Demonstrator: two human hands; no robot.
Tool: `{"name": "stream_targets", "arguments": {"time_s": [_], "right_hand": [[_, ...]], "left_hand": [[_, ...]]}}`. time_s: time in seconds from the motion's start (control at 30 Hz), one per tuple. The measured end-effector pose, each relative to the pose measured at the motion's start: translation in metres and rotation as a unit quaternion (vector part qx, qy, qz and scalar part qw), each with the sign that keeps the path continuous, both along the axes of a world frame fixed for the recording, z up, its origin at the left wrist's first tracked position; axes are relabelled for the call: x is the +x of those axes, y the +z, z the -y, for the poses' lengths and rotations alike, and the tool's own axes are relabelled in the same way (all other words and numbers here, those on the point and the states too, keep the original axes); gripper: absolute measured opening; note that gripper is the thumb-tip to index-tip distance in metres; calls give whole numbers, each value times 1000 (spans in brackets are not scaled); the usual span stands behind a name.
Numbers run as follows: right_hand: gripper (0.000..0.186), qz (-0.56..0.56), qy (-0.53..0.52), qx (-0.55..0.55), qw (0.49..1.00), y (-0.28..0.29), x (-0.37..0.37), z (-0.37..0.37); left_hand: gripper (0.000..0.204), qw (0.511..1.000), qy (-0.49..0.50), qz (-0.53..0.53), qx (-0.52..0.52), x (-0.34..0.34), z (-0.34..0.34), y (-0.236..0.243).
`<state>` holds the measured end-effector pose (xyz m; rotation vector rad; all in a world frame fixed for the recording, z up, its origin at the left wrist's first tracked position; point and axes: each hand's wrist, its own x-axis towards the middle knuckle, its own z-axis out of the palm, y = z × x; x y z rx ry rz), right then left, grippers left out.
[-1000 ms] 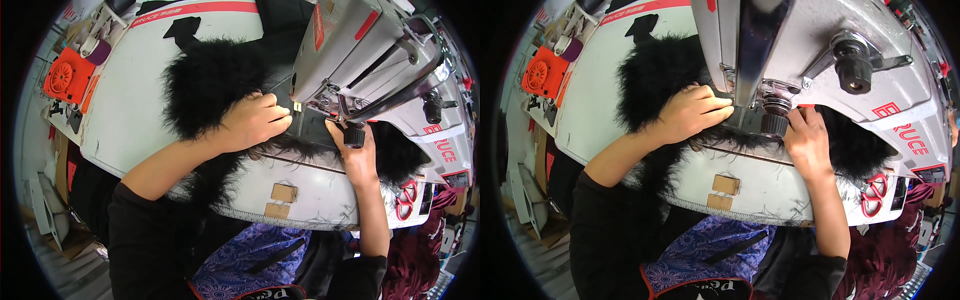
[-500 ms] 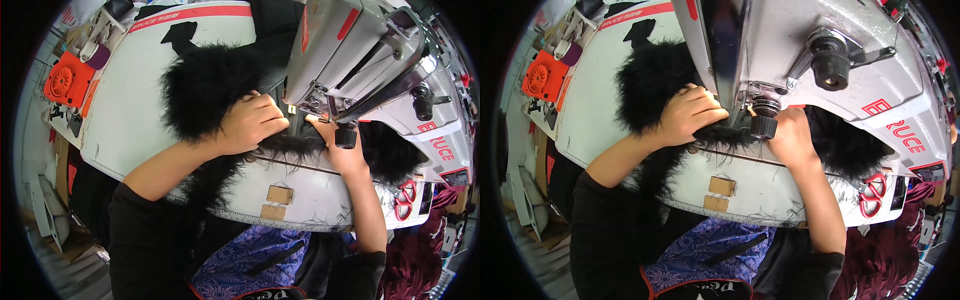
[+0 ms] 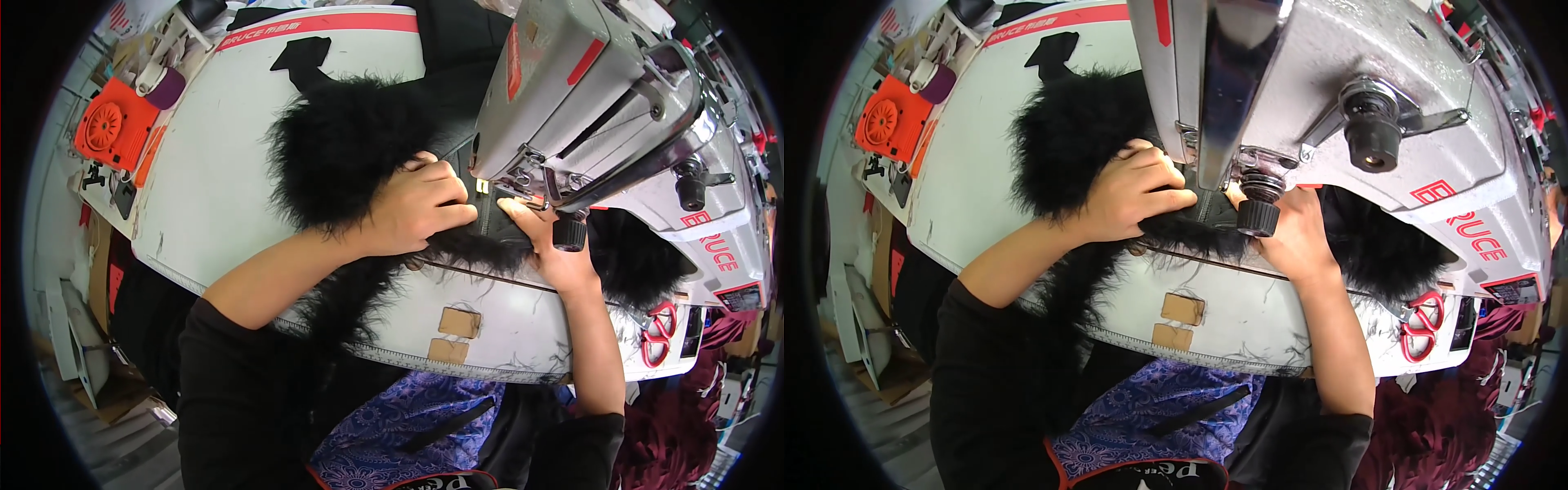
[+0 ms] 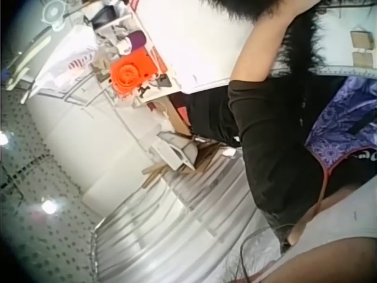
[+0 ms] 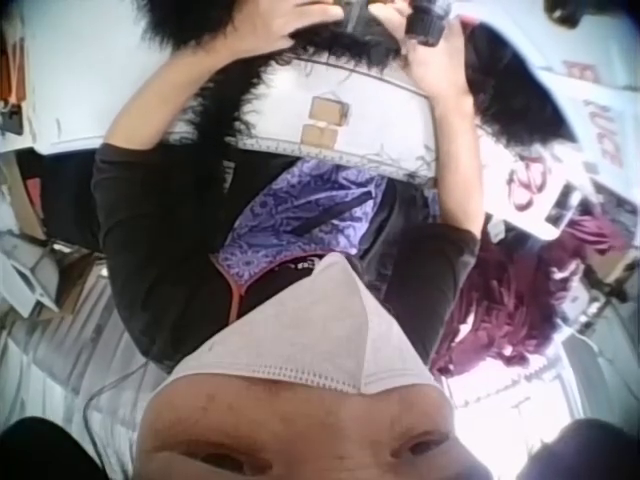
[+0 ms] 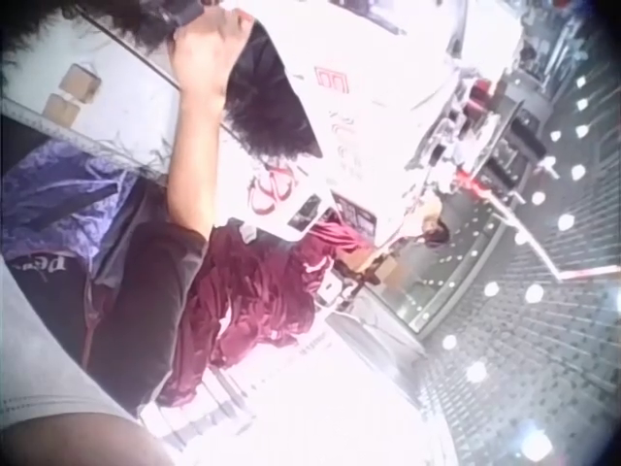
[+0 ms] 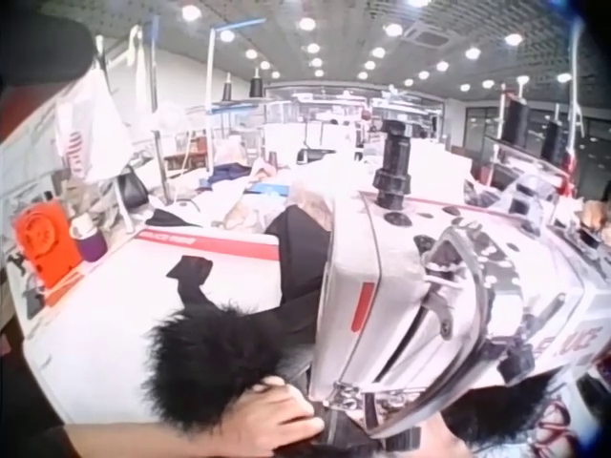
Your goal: The person is using an industrial sewing machine to attach black fur trim to a garment.
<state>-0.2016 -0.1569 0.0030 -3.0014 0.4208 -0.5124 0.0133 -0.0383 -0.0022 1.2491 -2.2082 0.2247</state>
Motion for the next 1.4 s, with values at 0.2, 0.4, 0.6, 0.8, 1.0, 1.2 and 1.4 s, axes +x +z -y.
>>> {"name": "stream_targets", "arguments": {"time_s": [0.2, 0.4, 0.6, 0.8, 1.0, 1.2, 1.4], "right_hand": [[42, 139, 77, -35, 987, -6, 3, 3], [36, 124, 67, -69, 988, -11, -2, 7], [29, 149, 90, -39, 984, -3, 12, -3], [28, 150, 90, 211, 962, -15, 7, 3], [32, 167, 99, 60, 979, 2, 14, -7], [38, 162, 100, 29, 981, 0, 11, -6], [40, 56, 91, 39, 994, -3, 10, -9]], "left_hand": [[21, 999, -9, 34, -35, 1, 1, -1], [20, 996, 3, 64, -63, -3, 1, 3], [34, 994, 38, 80, -57, -6, 4, -1], [6, 994, 81, 48, -62, -24, 7, 0], [15, 994, 88, 32, -49, -28, 1, -3], [18, 997, 72, -11, -26, -29, 2, -2], [27, 997, 27, -58, 29, -22, -1, -6]]}}
